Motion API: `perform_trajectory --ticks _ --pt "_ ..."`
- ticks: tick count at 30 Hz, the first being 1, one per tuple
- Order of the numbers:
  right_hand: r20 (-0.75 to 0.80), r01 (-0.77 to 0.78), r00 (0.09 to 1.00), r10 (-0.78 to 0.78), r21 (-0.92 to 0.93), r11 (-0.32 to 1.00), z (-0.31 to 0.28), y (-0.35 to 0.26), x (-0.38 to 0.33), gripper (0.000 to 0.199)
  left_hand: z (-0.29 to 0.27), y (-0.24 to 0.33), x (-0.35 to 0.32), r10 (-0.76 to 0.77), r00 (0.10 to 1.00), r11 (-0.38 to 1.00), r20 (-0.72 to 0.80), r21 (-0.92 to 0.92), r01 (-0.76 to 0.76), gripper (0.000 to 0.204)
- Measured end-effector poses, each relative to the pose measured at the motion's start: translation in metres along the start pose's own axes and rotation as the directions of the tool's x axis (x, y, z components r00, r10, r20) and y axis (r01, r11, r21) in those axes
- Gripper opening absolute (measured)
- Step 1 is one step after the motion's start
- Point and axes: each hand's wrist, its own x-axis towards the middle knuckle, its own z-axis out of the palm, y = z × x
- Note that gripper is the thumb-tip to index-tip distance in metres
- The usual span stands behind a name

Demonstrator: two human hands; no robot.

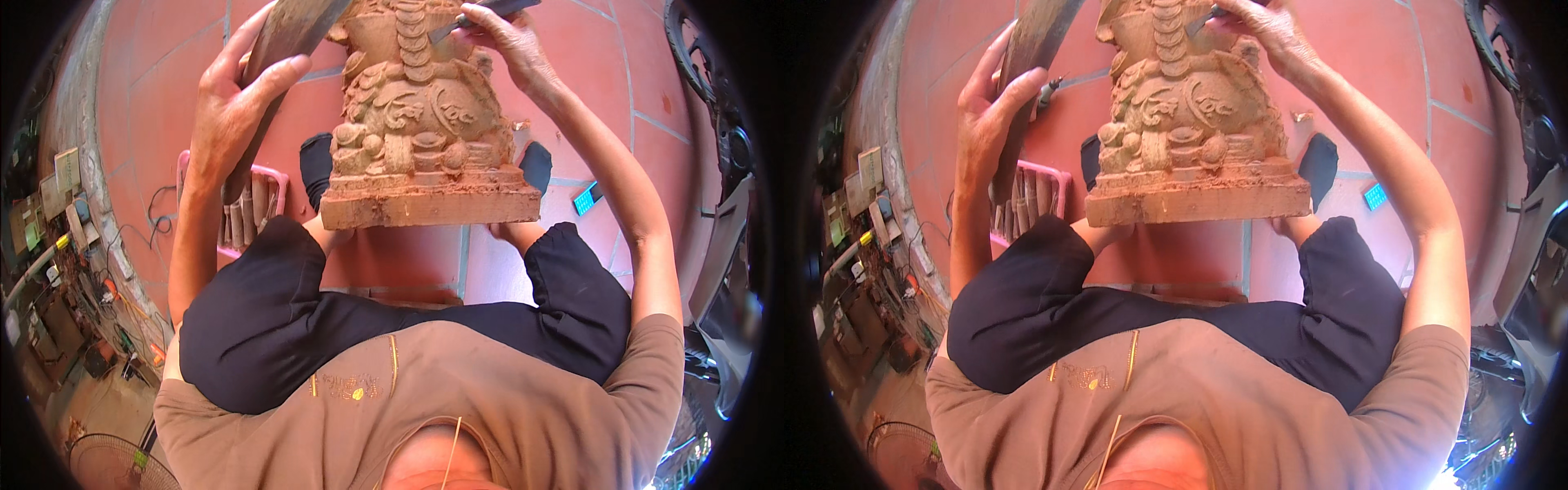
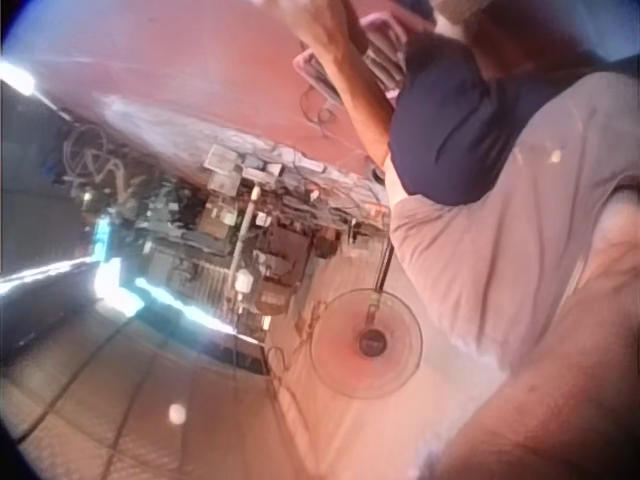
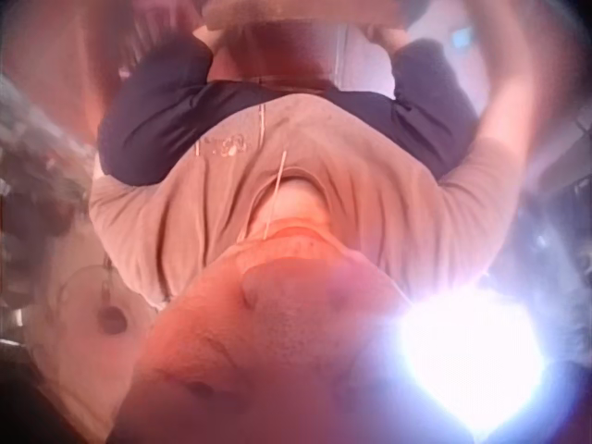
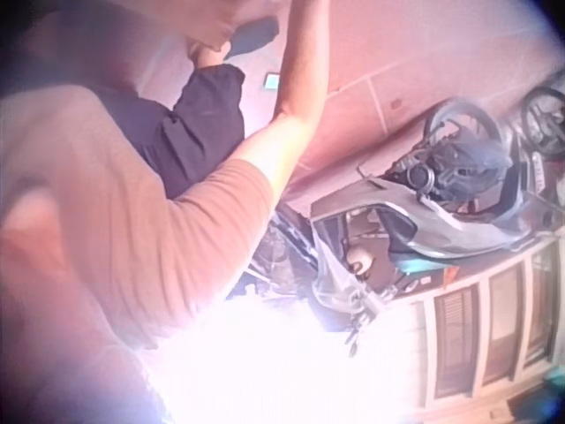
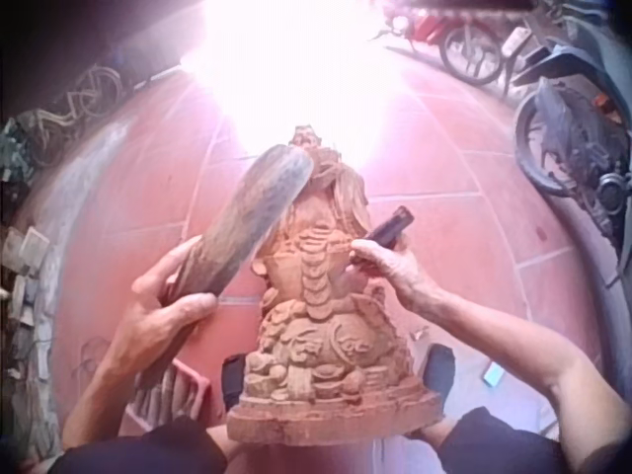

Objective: The person carves a wooden sculpture using a chisel and mallet, striking the chisel to shape intricate details on the piece. The person holds the sculpture between their legs and repeatedly chips away at the surface to refine the design.

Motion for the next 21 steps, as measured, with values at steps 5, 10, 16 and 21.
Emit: perform_trajectory --ticks 5,10,16,21 --pt "0.013 0.006 1.0 -0.006 0.007 1.0 0.0 -0.001 -0.003 0.03 0.003 0.009 0.001 -0.083 0.995 0.985 0.053 -0.146 0.09 0.065" --pt "0.021 -0.021 1.0 0.019 0.088 0.996 -0.003 0.006 -0.003 0.03 0.002 0.012 0.003 -0.102 0.993 0.988 0.06 -0.108 0.108 0.066" --pt "0.084 -0.026 0.996 0.028 -0.021 0.999 -0.01 0.004 -0.007 0.029 0.002 0.0 0.001 -0.056 0.997 0.993 0.051 -0.097 0.06 0.064" --pt "0.239 -0.008 0.971 0.028 -0.086 0.996 -0.01 -0.008 -0.001 0.038 -0.005 -0.006 0.001 0.024 0.998 0.989 0.058 -0.148 -0.015 0.061"
